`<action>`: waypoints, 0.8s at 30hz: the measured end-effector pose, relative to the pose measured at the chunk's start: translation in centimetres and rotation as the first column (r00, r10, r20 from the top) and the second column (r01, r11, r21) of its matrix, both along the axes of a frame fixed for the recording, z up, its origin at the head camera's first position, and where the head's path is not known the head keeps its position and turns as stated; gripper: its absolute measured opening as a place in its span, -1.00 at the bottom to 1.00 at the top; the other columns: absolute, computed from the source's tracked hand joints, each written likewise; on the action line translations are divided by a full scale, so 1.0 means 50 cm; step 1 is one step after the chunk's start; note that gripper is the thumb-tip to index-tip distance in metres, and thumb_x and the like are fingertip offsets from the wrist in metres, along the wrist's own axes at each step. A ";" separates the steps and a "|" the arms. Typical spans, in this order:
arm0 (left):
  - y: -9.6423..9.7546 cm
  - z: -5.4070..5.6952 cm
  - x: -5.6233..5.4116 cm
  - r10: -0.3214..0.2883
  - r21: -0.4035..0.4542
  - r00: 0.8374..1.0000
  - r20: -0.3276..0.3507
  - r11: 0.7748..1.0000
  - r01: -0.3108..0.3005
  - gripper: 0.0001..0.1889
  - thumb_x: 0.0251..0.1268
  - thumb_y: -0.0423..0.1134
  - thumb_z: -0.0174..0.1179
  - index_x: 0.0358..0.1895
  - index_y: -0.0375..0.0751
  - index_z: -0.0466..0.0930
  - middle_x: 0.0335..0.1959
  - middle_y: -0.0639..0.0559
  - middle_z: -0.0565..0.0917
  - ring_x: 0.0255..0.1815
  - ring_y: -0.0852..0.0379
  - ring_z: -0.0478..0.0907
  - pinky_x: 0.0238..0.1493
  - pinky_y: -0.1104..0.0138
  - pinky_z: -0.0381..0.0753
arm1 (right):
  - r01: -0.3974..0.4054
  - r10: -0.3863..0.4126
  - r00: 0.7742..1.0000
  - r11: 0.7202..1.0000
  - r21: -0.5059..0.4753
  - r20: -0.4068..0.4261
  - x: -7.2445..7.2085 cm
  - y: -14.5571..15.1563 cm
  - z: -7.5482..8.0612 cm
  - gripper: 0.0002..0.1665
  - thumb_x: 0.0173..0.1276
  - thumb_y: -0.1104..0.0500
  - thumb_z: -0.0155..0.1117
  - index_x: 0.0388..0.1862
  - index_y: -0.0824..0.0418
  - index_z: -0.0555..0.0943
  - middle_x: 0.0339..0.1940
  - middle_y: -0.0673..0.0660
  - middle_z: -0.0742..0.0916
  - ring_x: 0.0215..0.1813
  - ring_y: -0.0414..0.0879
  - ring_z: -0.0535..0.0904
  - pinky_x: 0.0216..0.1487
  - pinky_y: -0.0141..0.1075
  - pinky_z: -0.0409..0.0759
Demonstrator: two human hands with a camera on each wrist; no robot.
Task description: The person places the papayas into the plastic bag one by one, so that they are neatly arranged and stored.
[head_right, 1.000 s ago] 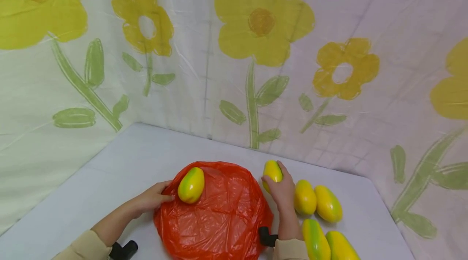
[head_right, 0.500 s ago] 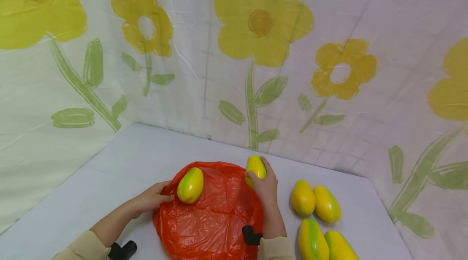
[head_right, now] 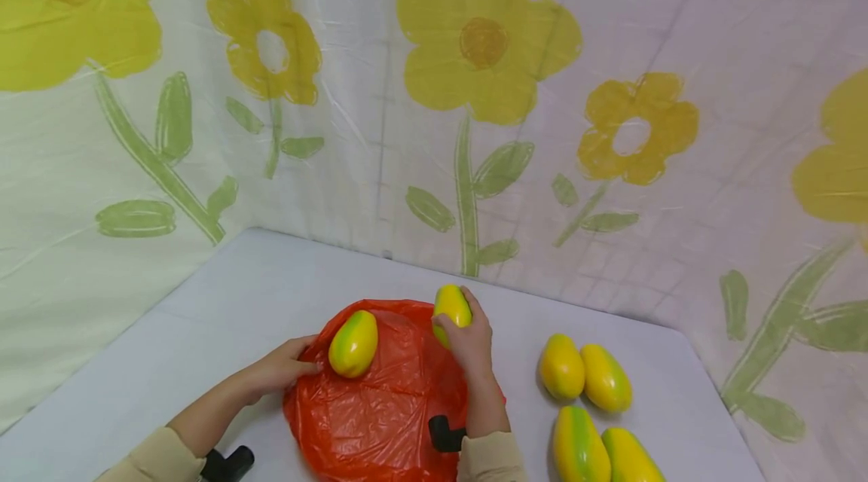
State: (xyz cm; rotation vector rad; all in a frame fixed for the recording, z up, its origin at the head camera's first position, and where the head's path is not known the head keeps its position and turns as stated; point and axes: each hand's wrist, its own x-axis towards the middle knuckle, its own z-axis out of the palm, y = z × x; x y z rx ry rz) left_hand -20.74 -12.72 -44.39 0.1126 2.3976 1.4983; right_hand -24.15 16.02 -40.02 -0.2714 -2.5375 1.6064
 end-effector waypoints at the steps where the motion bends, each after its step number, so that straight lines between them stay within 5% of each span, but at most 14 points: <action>1: 0.000 0.000 0.000 0.001 -0.001 1.000 0.002 1.000 -0.001 -0.47 0.19 -0.39 0.10 0.28 -0.27 0.33 0.16 -0.18 0.51 -0.06 0.07 0.52 -0.02 0.09 0.62 | -0.002 0.002 1.000 1.000 -0.001 -0.002 -0.001 -0.003 -0.001 -0.22 0.17 0.09 0.25 0.40 0.02 0.25 0.18 0.29 0.47 0.03 0.12 0.39 -0.11 -0.19 0.52; 24: -0.001 0.001 0.000 -0.001 0.001 1.000 0.009 1.000 0.001 -0.49 0.21 -0.37 0.10 0.28 -0.23 0.34 0.15 -0.13 0.52 -0.09 0.10 0.50 -0.02 0.11 0.63 | -0.037 0.037 0.999 0.996 -0.078 0.001 -0.003 -0.068 -0.004 -0.21 0.13 0.09 0.28 0.38 -0.05 0.29 0.18 0.23 0.49 0.02 0.09 0.40 -0.11 -0.18 0.54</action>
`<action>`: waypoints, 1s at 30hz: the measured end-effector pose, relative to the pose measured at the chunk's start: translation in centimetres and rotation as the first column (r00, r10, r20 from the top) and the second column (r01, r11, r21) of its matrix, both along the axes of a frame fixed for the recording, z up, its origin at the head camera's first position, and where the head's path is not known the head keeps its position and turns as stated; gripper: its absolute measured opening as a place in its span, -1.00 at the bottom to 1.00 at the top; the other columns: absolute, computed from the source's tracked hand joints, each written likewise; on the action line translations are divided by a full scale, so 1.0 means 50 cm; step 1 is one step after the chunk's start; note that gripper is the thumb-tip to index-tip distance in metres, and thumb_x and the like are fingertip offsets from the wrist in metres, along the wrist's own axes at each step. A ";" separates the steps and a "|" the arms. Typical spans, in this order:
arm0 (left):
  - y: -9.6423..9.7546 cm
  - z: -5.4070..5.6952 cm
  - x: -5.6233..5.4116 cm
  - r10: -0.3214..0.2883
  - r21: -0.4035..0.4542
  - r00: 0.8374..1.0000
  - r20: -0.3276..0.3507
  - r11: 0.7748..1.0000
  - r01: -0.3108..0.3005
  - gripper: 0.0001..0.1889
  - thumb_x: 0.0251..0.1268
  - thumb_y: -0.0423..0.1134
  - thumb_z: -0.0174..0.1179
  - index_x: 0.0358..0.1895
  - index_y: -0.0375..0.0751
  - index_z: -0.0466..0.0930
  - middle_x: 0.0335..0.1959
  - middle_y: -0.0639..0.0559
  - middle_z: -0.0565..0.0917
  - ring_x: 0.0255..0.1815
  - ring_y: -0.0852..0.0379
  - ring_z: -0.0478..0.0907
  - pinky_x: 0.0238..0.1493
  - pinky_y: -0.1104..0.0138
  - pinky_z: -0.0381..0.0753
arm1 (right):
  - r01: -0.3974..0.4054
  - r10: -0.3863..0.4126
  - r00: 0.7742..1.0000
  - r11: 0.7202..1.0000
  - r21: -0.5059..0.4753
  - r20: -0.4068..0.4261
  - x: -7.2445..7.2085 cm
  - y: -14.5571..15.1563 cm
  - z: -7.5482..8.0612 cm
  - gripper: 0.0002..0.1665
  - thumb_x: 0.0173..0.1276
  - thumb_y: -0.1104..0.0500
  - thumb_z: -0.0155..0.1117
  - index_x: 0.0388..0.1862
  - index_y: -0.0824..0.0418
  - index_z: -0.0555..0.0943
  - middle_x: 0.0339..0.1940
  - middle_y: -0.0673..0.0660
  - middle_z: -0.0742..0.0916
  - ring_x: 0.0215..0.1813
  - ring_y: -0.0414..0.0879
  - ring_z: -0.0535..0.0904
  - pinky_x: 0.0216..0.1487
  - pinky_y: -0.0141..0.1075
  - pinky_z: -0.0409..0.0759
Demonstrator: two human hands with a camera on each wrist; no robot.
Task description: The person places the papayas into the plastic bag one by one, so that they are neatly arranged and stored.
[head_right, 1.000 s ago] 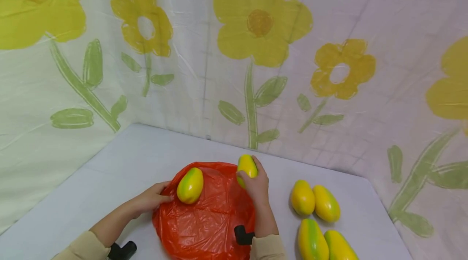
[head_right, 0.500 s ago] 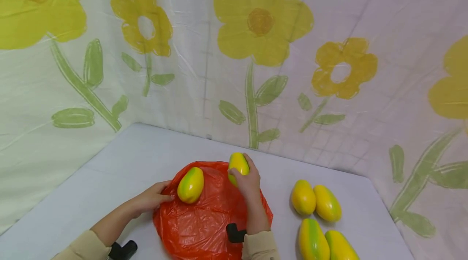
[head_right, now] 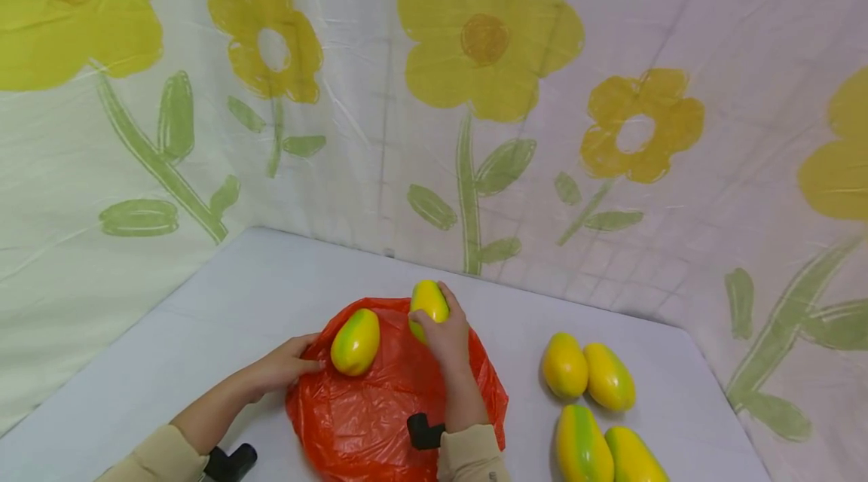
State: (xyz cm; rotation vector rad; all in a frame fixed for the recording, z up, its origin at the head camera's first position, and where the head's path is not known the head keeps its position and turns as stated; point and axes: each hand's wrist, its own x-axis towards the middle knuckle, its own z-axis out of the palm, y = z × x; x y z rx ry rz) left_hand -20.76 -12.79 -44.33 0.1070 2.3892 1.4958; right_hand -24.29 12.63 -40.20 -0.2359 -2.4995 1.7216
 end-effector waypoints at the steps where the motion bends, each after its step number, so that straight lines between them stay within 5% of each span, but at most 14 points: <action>1: 0.000 0.001 0.000 0.001 0.001 1.000 0.001 1.000 -0.001 -0.49 0.21 -0.38 0.10 0.28 -0.23 0.34 0.15 -0.13 0.52 -0.09 0.10 0.51 -0.03 0.11 0.63 | -0.006 0.006 1.000 1.000 -0.002 0.004 -0.001 -0.002 -0.001 -0.22 0.14 0.09 0.28 0.38 -0.05 0.28 0.18 0.22 0.48 0.02 0.09 0.40 -0.10 -0.18 0.55; 30: 0.000 0.006 0.002 -0.002 0.004 1.000 0.000 1.000 0.002 -0.48 0.20 -0.39 0.09 0.28 -0.26 0.32 0.14 -0.17 0.52 -0.12 0.09 0.52 -0.06 0.12 0.64 | -0.029 0.029 0.996 1.000 -0.002 0.083 0.004 -0.068 -0.045 -0.18 0.09 0.11 0.32 0.37 -0.03 0.29 0.17 0.19 0.49 0.03 0.07 0.42 -0.05 -0.09 0.61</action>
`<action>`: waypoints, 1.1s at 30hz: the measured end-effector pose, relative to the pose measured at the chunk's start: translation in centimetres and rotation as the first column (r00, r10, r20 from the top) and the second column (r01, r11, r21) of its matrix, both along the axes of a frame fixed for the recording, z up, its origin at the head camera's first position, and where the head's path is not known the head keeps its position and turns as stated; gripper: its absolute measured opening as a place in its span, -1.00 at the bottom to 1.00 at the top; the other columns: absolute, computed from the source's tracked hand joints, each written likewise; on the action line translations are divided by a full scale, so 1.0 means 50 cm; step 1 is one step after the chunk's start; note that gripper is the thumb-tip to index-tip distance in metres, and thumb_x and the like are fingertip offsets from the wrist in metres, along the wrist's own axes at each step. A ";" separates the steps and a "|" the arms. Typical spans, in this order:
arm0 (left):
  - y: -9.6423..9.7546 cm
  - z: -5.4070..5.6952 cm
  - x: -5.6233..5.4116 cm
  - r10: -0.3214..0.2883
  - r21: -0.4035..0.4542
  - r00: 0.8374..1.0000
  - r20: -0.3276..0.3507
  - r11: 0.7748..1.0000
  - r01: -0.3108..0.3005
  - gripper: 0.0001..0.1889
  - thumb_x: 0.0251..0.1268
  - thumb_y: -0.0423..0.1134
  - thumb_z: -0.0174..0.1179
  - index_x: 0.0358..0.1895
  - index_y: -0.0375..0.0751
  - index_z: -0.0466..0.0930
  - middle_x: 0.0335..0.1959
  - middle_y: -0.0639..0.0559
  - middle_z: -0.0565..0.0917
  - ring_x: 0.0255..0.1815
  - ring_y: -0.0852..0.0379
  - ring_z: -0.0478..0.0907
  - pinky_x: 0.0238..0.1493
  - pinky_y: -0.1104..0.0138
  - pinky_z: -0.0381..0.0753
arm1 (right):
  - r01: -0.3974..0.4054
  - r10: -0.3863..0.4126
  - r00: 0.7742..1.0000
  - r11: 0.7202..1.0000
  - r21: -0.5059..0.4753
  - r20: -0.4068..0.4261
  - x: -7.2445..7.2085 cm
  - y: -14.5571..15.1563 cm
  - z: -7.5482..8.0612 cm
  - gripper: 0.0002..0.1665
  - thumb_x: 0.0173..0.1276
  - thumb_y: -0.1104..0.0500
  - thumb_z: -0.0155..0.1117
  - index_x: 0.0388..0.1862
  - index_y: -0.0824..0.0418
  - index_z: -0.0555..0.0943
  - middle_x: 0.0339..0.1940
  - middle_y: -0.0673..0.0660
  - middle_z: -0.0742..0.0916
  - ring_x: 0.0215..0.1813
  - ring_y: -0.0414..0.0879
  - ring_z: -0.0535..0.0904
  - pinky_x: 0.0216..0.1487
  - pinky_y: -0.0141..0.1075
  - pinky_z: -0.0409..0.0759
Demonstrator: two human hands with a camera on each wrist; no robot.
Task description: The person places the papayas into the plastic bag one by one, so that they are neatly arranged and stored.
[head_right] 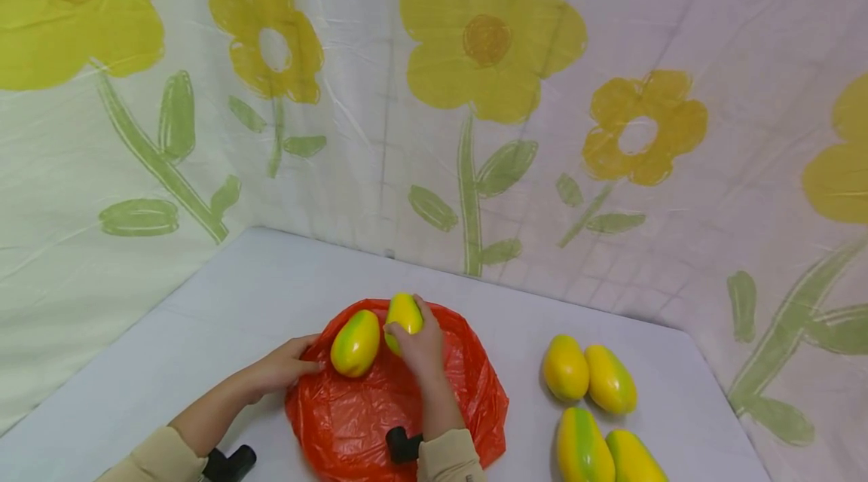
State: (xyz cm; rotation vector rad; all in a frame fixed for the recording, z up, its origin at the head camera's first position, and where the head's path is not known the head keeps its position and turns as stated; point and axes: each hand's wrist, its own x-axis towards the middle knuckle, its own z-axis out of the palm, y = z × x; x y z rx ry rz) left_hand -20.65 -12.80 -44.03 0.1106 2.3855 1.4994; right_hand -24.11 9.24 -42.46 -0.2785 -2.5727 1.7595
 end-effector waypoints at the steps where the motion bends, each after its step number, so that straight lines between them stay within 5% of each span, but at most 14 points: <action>1: 0.000 0.000 0.000 0.001 0.000 1.000 0.001 1.000 -0.001 -0.48 0.20 -0.39 0.09 0.28 -0.26 0.32 0.14 -0.17 0.52 -0.12 0.09 0.52 -0.06 0.12 0.64 | 0.003 -0.003 1.000 1.000 0.003 0.004 0.000 0.000 -0.002 -0.18 0.08 0.11 0.32 0.37 -0.04 0.30 0.17 0.19 0.50 0.03 0.07 0.42 -0.04 -0.08 0.61; 33: 0.002 -0.005 -0.002 0.011 -0.020 1.000 -0.006 1.000 -0.011 -0.47 0.20 -0.38 0.11 0.29 -0.24 0.33 0.18 -0.16 0.50 0.01 0.05 0.51 0.04 0.05 0.59 | -0.110 0.108 0.994 0.991 0.070 0.032 0.013 -0.006 -0.025 -0.10 0.12 0.02 0.35 0.43 -0.01 0.20 0.27 0.21 0.43 0.14 0.13 0.39 0.11 0.09 0.52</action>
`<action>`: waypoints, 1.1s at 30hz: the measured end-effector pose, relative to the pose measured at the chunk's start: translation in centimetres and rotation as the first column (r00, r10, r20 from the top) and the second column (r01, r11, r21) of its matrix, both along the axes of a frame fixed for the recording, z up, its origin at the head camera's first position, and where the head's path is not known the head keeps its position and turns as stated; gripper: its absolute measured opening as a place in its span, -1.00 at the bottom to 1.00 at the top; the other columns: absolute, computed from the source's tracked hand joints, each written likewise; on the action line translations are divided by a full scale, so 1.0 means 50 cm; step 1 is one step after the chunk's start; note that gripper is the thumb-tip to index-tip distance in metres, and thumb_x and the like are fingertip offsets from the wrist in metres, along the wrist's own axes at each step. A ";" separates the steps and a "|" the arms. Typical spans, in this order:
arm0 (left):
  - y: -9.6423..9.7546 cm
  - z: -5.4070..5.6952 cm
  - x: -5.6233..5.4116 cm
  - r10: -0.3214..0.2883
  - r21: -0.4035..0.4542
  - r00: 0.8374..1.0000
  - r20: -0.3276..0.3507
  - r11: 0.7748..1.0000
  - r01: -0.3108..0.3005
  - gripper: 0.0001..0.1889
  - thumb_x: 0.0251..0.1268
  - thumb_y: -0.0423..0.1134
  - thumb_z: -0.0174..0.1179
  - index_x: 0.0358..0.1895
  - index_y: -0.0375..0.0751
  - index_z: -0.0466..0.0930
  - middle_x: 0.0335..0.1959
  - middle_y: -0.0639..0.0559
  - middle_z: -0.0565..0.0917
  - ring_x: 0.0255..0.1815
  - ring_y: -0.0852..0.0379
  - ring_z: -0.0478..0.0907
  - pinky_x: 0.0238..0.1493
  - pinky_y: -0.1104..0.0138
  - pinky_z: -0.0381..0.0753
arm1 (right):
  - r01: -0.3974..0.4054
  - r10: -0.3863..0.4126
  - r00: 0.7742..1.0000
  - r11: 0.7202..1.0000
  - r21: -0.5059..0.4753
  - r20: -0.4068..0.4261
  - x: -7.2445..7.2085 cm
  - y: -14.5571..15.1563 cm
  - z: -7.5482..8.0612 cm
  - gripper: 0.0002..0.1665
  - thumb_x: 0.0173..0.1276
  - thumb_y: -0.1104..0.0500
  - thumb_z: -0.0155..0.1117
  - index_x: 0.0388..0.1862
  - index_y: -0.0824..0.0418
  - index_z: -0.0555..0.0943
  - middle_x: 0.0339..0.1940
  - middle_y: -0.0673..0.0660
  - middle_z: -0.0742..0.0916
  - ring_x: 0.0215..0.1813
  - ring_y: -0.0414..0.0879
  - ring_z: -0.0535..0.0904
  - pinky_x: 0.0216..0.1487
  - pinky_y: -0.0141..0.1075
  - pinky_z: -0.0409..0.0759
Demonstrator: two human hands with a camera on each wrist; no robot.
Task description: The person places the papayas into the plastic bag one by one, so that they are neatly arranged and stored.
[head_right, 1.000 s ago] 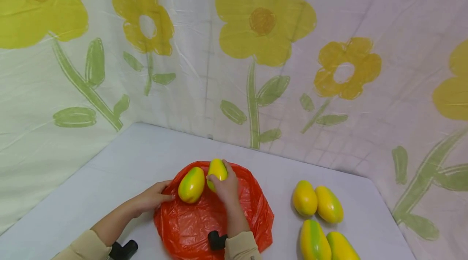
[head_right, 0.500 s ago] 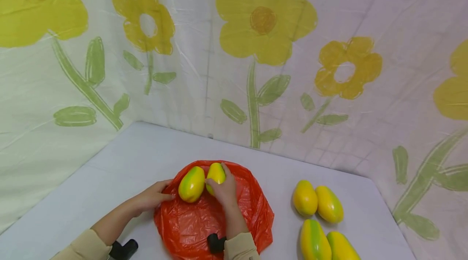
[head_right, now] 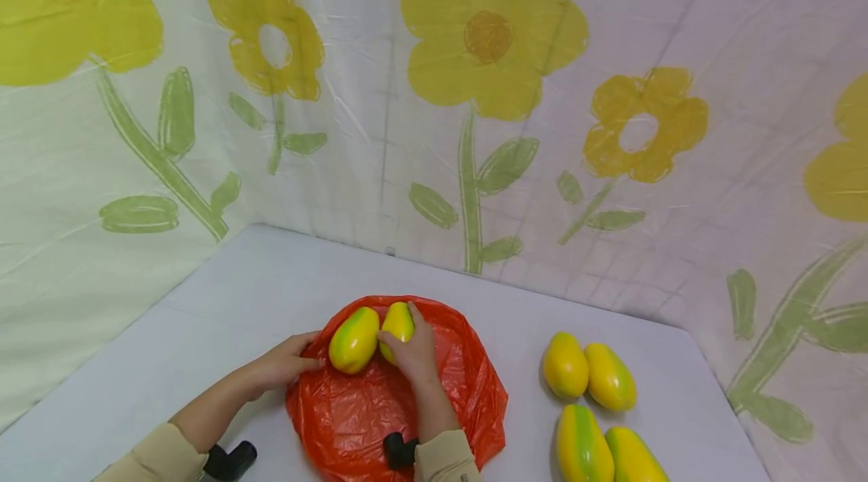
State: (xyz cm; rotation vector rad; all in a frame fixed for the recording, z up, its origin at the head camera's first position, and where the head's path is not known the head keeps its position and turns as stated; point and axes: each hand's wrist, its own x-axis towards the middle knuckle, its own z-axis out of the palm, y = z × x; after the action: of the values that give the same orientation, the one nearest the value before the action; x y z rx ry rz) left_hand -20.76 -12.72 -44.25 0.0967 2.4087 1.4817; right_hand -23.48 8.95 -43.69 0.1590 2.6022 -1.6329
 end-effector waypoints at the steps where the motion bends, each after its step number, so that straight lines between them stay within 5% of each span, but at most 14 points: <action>1: 0.000 0.000 0.000 0.001 -0.002 1.000 0.000 1.000 -0.001 -0.47 0.20 -0.38 0.11 0.29 -0.24 0.34 0.19 -0.16 0.50 0.02 0.05 0.50 0.04 0.04 0.58 | -0.009 0.009 1.000 1.000 0.002 -0.001 0.000 0.000 0.000 -0.10 0.13 0.03 0.34 0.43 0.00 0.19 0.28 0.21 0.42 0.14 0.13 0.38 0.13 0.09 0.51; 14: -0.002 -0.002 -0.002 -0.015 0.013 1.000 -0.004 1.000 0.015 -0.47 0.21 -0.40 0.09 0.29 -0.26 0.33 0.19 -0.18 0.49 0.01 0.05 0.50 0.05 0.04 0.58 | -0.012 0.012 0.999 1.000 -0.006 0.033 0.003 0.000 0.005 0.01 0.13 0.01 0.33 0.49 -0.04 0.03 0.35 0.22 0.35 0.20 0.17 0.34 0.18 0.19 0.42; 33: -0.001 0.002 0.001 -0.002 0.005 1.000 -0.004 1.000 0.002 -0.47 0.19 -0.40 0.10 0.28 -0.26 0.34 0.19 -0.17 0.50 0.06 0.01 0.49 0.09 0.00 0.54 | 0.052 -0.052 0.999 0.998 0.023 0.013 0.010 0.026 0.036 -0.04 0.10 -0.07 0.36 0.44 0.01 0.14 0.41 0.24 0.30 0.33 0.26 0.26 0.19 0.26 0.35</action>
State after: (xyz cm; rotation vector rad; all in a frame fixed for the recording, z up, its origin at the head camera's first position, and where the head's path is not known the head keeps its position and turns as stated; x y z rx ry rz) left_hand -20.72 -12.78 -44.16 0.1030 2.4077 1.4876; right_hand -22.99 10.23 -41.90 0.2398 2.6295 -1.6128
